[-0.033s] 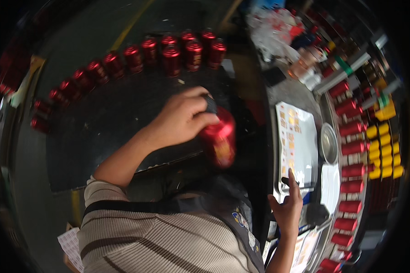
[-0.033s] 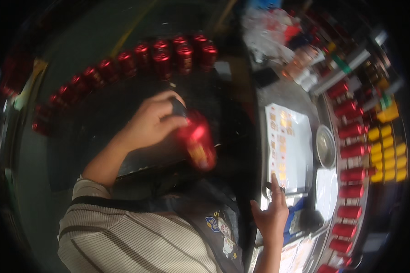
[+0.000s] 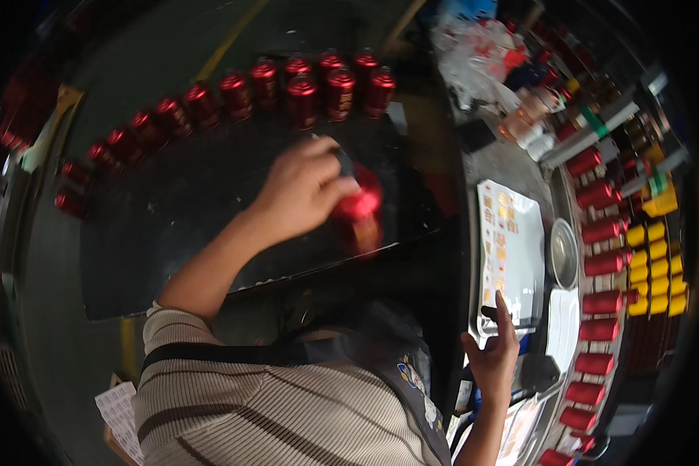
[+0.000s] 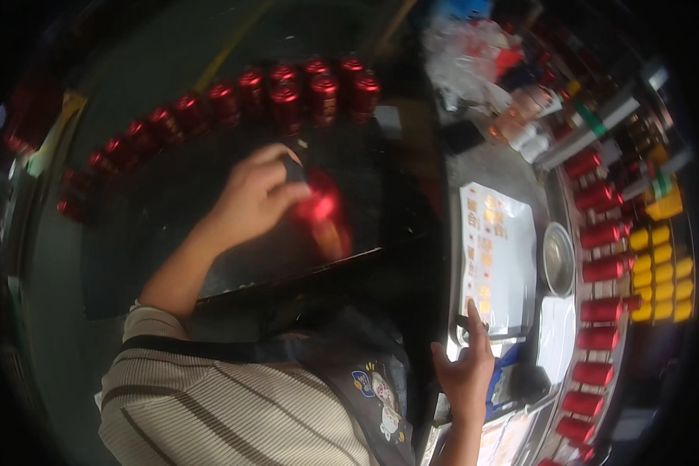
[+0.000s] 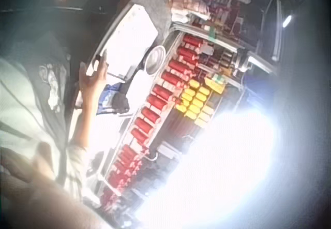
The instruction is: The person applies a decorative label to a red cylindrical can, smoothing it with a blue cloth. They then handle a stack of label sheets, separating and organizing them on a nearby surface.
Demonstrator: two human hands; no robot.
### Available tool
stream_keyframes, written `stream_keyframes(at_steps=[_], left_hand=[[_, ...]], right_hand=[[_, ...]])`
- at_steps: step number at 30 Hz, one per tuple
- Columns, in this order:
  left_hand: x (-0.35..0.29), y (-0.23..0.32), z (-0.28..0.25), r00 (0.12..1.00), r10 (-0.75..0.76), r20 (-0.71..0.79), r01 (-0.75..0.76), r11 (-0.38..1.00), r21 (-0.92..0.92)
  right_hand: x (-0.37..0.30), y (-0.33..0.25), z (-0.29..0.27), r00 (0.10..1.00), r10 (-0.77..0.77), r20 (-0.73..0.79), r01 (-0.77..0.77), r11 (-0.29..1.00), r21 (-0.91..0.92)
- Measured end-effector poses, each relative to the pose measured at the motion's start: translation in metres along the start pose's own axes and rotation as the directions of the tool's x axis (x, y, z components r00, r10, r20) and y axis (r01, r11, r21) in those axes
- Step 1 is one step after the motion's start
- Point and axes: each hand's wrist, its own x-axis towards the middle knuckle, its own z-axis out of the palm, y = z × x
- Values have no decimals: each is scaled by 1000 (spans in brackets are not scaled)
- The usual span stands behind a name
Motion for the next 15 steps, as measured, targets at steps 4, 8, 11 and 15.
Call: stream_keyframes(at_steps=[4, 8, 11, 15], left_hand=[[-4, -130, -23, 955, -82, -286, 240, 781, 577], [14, -258, -36, 905, -51, -422, 356, 635, 686], [30, -325, -30, 909, -103, -404, 379, 611, 695], [40, -361, -21, 896, -105, -432, 404, 598, 692]], right_hand=[[17, -3, -1, 999, -17, 31, 17, 1000, 4], [5, 31, -5, 995, 84, -44, -80, 991, 104], [-8, 46, -8, 969, 223, -104, -208, 968, 141], [-18, 57, -9, 939, 304, -162, -287, 951, 117]])
